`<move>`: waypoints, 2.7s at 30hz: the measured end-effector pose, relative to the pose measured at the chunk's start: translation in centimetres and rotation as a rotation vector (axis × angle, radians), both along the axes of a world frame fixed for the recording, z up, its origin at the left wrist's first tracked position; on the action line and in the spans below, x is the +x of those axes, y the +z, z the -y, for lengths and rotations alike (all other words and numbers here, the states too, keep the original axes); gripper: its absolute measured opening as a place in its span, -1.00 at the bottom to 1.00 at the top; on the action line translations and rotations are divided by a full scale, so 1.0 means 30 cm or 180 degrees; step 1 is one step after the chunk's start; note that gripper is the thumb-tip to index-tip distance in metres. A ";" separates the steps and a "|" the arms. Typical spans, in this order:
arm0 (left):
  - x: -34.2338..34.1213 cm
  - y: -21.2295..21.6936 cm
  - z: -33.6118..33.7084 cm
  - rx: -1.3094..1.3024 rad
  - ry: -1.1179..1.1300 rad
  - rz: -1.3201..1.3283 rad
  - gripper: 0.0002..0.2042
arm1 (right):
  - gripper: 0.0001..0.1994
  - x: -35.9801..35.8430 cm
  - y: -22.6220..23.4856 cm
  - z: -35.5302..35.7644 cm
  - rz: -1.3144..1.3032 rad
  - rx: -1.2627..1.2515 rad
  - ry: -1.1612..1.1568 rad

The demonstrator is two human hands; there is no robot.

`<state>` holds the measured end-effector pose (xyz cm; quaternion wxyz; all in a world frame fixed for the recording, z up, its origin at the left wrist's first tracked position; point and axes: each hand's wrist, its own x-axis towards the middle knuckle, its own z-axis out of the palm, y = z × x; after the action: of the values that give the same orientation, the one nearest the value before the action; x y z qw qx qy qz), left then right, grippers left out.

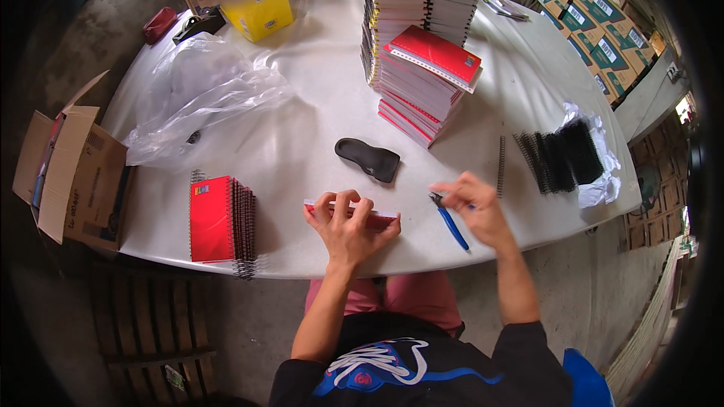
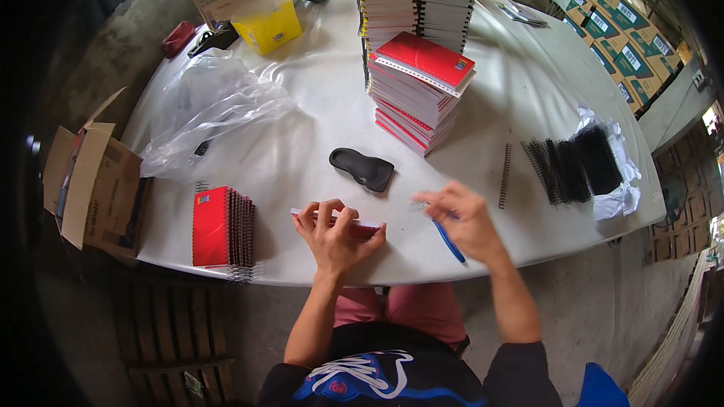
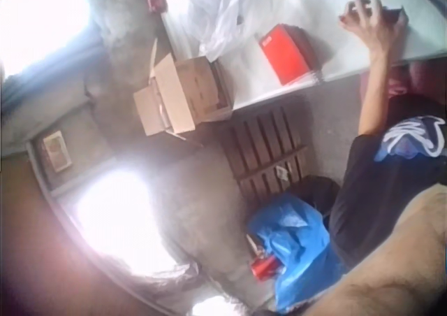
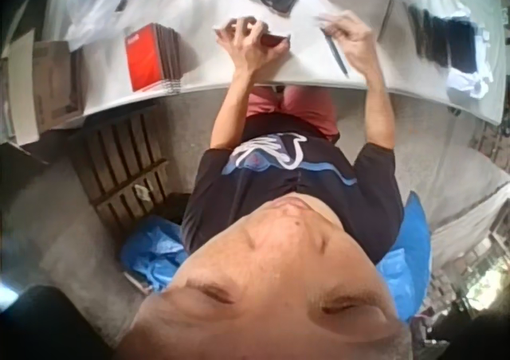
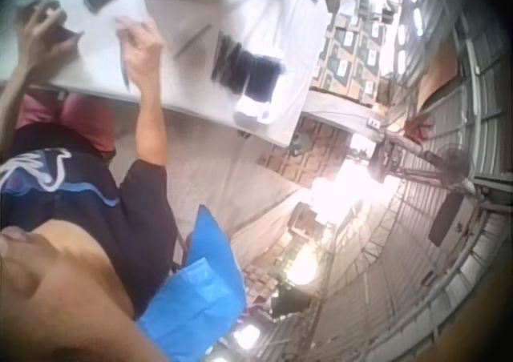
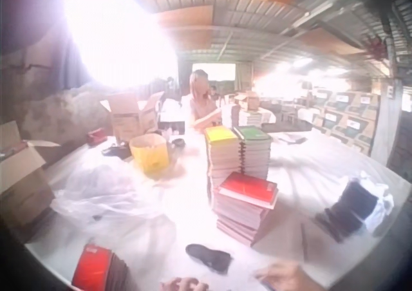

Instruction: The person assembles notebooks by threading a spiral wire through the pre-punched holes of a stack of papers and a cover, then using a tool to trim the excess wire.

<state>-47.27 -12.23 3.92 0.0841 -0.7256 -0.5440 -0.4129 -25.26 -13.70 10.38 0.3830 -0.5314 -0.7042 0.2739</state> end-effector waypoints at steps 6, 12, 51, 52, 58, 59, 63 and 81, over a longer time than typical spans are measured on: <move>0.013 0.006 0.006 0.0026 -0.0132 0.0057 -0.62 | -0.78 -0.113 -0.100 0.012 -0.0212 0.0244 -0.0027; -0.006 0.011 0.004 -0.0050 -0.0162 0.0056 -0.59 | -0.83 -0.114 -0.069 0.006 -0.0678 -0.0498 0.0526; -0.103 0.031 0.025 -0.0521 -0.0870 0.0282 -0.52 | -0.69 -0.089 -0.137 -0.155 -0.1599 -0.0905 0.1314; -0.103 0.027 0.026 -0.0520 -0.0849 0.0281 -0.52 | -0.70 -0.106 -0.113 -0.148 -0.1819 -0.0763 0.1796; -0.107 0.035 0.012 -0.0522 -0.0940 0.0239 -0.52 | -0.70 -0.102 -0.080 -0.175 -0.1079 -0.0409 0.1406; -0.115 0.025 0.010 -0.0548 -0.0916 0.0190 -0.52 | -0.72 -0.129 -0.065 -0.144 -0.2098 -0.0638 0.2043; -0.123 0.036 0.009 -0.0677 -0.0909 0.0507 -0.47 | -0.68 -0.121 -0.112 -0.184 0.0081 -0.0259 0.0436; -0.161 -0.079 -0.046 -0.1402 -0.1130 0.2778 -0.15 | -0.75 -0.265 -0.051 -0.160 -0.0553 0.0091 0.1377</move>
<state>-52.09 -10.84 1.55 -0.3766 -0.5676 -0.4709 -0.5606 -33.21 -8.90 8.85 0.3821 -0.3370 -0.7699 0.3843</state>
